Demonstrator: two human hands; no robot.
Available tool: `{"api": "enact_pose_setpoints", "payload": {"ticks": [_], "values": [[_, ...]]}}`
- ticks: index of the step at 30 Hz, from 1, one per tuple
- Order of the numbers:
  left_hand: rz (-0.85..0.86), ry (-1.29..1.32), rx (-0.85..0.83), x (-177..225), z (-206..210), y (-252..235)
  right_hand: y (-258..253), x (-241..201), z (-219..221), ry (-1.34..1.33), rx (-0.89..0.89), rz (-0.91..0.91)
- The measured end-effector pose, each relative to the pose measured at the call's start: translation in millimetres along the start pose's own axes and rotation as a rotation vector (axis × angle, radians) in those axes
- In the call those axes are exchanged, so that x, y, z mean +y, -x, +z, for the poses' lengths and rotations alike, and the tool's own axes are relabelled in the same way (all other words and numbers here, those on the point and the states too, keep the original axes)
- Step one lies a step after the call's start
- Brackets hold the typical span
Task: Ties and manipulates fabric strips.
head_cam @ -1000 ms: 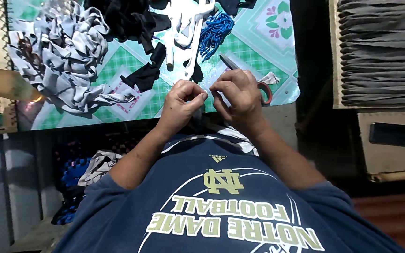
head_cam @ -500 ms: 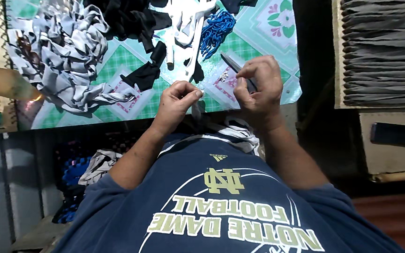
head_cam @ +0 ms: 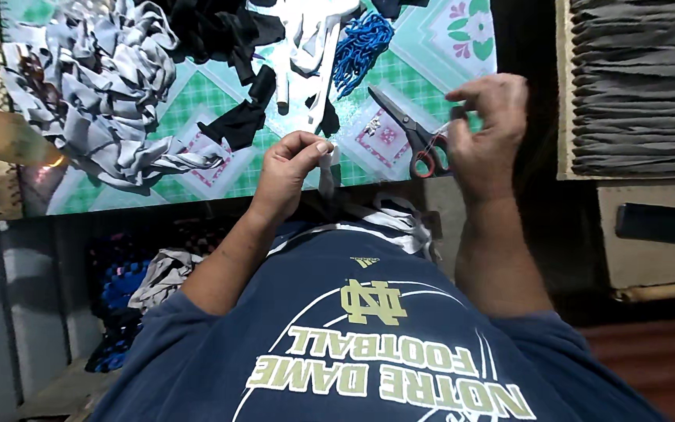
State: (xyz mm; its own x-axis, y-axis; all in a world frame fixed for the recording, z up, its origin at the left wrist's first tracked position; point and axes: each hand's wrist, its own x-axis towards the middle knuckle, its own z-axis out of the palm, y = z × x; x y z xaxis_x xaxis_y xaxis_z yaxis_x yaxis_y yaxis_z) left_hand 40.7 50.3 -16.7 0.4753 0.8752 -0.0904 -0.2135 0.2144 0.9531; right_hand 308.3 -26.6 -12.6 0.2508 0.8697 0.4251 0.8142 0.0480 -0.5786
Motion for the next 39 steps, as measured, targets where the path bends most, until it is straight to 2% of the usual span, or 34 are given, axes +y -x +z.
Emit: {"api": "enact_pose_setpoints", "payload": {"ticks": [3,5,11,17,21,27,32,39], "values": [[0.062,-0.083,-0.082,-5,2,-1,7,-33,23,-0.182,-0.038,-0.253],[0.105,-0.179,-0.117,-7,3,1,13,-56,36,-0.148,-0.060,-0.392],[0.152,-0.424,-0.137,-8,1,9,17,-75,43,-0.041,-0.133,-0.561],[0.123,-0.420,-0.142,-9,4,11,19,-74,42,0.011,-0.183,-0.524],[0.133,-0.368,-0.130,-9,1,8,20,-67,40,-0.034,-0.174,-0.421],[0.134,-0.289,-0.103,-9,-1,7,23,-52,42,-0.177,-0.253,-0.305],[0.094,-0.152,-0.065,-5,2,7,30,-48,50,-0.193,-0.344,-0.190],[0.077,-0.121,-0.101,-4,6,8,35,-52,60,-0.312,-0.378,-0.181]]}}
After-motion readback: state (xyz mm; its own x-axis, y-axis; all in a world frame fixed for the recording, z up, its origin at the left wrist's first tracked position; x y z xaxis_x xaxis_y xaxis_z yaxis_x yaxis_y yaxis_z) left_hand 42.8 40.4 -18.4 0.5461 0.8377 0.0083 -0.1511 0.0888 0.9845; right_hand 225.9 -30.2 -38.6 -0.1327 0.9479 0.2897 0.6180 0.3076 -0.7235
